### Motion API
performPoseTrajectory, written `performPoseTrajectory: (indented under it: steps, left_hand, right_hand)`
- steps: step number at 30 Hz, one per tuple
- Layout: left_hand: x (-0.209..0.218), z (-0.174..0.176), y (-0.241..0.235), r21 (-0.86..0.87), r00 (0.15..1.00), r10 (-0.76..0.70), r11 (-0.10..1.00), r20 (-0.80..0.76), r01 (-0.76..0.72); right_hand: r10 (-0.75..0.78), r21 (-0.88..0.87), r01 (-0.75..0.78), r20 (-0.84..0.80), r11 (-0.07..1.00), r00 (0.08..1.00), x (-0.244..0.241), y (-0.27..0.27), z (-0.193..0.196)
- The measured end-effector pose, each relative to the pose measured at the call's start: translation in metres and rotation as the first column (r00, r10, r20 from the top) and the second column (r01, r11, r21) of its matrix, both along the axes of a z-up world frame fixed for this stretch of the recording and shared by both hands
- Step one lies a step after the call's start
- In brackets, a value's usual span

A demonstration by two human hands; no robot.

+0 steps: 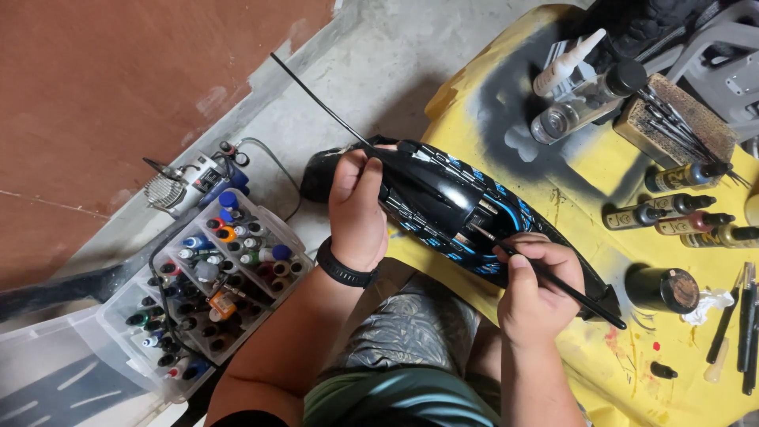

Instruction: Painting detailed patterns on a model boat using a fine brush and various paints.

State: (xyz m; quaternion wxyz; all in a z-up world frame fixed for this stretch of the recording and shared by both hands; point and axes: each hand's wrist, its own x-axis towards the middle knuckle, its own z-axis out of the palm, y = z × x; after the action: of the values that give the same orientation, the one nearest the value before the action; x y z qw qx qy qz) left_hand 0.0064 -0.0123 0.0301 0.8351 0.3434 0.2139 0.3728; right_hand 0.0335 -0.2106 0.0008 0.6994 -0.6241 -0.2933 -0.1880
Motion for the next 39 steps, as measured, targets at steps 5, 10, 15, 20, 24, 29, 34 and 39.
performPoseTrajectory:
  steps: [5,10,15,20,24,29,34,39]
  left_hand:
    - [-0.002,0.002,0.000,-0.003,1.000,-0.008,1.000,-0.005,0.008]
    - [-0.002,0.004,0.000,-0.004,1.000,-0.012,1.000,-0.009,0.012]
    - [-0.003,0.001,0.003,0.027,0.999,-0.038,0.999,-0.030,0.038]
    - [-0.003,0.003,0.001,0.026,0.999,-0.030,0.999,-0.033,0.031]
    - [-0.001,0.002,0.002,-0.006,0.999,-0.036,0.999,-0.026,0.036]
    - [0.002,-0.020,0.014,-0.011,0.992,-0.112,0.994,0.061,0.112]
    - [0.012,-0.029,0.028,0.019,0.955,-0.230,0.973,0.188,0.230]
    - [0.030,-0.043,0.042,-0.053,0.940,-0.278,0.955,0.197,0.293]
  right_hand:
    - [-0.010,-0.008,0.010,0.007,1.000,1.000,-0.001,0.002,0.002]
    - [-0.006,-0.014,0.006,0.006,1.000,1.000,-0.001,-0.001,-0.003]
    - [0.011,0.030,-0.011,-0.014,1.000,1.000,-0.001,-0.002,-0.004]
    - [0.005,-0.002,-0.005,0.010,1.000,1.000,0.001,-0.002,-0.004]
    - [0.027,-0.011,-0.027,0.006,1.000,1.000,0.000,0.000,-0.001]
    - [0.112,0.106,-0.094,-0.178,0.990,0.978,-0.014,-0.005,0.019]
    - [0.192,0.186,-0.146,-0.258,0.972,0.947,-0.034,-0.026,0.032]
    - [0.218,0.248,-0.155,-0.251,0.956,0.943,-0.053,-0.056,0.030]
